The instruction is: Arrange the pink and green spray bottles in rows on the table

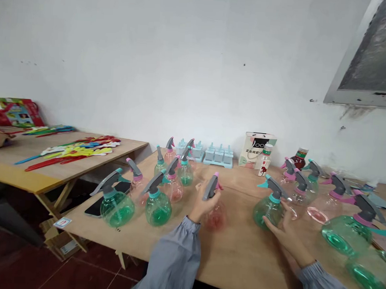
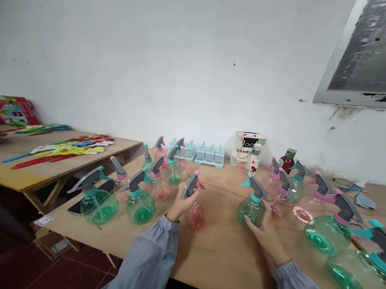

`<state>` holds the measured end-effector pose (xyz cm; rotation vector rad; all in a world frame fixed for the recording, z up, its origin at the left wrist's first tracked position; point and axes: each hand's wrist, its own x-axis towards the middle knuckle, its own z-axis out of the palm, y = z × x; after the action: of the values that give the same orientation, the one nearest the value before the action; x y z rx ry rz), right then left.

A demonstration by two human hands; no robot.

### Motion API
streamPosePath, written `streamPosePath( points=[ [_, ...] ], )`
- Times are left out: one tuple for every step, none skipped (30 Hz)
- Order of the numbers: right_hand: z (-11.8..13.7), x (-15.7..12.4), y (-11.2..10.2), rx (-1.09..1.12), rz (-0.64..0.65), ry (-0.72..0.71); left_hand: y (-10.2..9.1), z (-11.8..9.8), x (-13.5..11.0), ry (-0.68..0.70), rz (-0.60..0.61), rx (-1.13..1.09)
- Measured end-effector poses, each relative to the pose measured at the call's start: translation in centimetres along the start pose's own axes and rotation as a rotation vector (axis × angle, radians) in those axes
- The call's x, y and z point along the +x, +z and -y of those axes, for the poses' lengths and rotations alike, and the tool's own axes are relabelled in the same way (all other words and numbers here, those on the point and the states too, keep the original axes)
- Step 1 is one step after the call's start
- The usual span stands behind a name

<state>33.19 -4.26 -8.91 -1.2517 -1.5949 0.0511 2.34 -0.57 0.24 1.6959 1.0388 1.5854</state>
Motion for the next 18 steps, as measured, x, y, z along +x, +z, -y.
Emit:
streamPosePath(
  points=[
    [-0.1,0.2,0.2,0.023,0.008,0.008,0.1,0.0,-0.1,0.020,0.018,0.103],
    [-0.2,0.4,0.5,0.041,0.010,0.016,0.2,0.1,-0.1,0.028,0.029,0.181],
    [-0.3,0.6,0.7,0.054,0.012,0.022,0.2,0.1,-0.1,0.026,0.032,0.226],
    [-0.4,0.8,0.9,0.064,0.012,0.025,0.3,0.2,0.0,0.020,0.032,0.242],
    [-0.6,0.9,1.1,0.070,0.011,0.030,0.3,0.3,0.0,0.019,0.029,0.235],
    [-0.7,1.0,1.2,0.072,0.007,0.035,0.3,0.3,0.0,0.029,0.025,0.219],
    [-0.9,1.0,1.4,0.072,0.001,0.040,0.2,0.4,-0.1,0.049,0.014,0.204],
    [-1.0,1.0,1.5,0.070,-0.007,0.043,0.0,0.6,-0.4,0.070,0.005,0.199],
    [-1.2,1.0,1.7,0.068,-0.017,0.041,-0.2,0.7,-0.9,0.085,-0.004,0.211],
    [-1.3,0.9,1.8,0.064,-0.028,0.035,-0.5,0.8,-1.7,0.083,-0.018,0.244],
    [-1.4,0.8,1.8,0.059,-0.040,0.028,-0.9,1.0,-2.7,0.061,-0.036,0.293],
    [-1.5,0.8,1.9,0.055,-0.049,0.024,-1.2,1.1,-3.8,0.024,-0.052,0.352],
    [-1.5,0.7,2.0,0.050,-0.057,0.023,-1.4,1.2,-5.0,-0.022,-0.053,0.415],
    [-1.5,0.6,2.0,0.043,-0.065,0.025,-1.6,1.4,-6.0,-0.068,-0.033,0.477],
    [-1.4,0.5,2.1,0.037,-0.074,0.030,-1.7,1.5,-6.7,-0.110,0.002,0.536],
    [-1.3,0.5,2.2,0.035,-0.084,0.035,-1.6,1.7,-7.0,-0.144,0.049,0.590],
    [-1.2,0.4,2.2,0.037,-0.097,0.037,-1.4,1.9,-6.7,-0.168,0.100,0.637],
    [-1.0,0.3,2.3,0.043,-0.109,0.037,-1.1,2.2,-5.9,-0.185,0.141,0.680]
  ],
)
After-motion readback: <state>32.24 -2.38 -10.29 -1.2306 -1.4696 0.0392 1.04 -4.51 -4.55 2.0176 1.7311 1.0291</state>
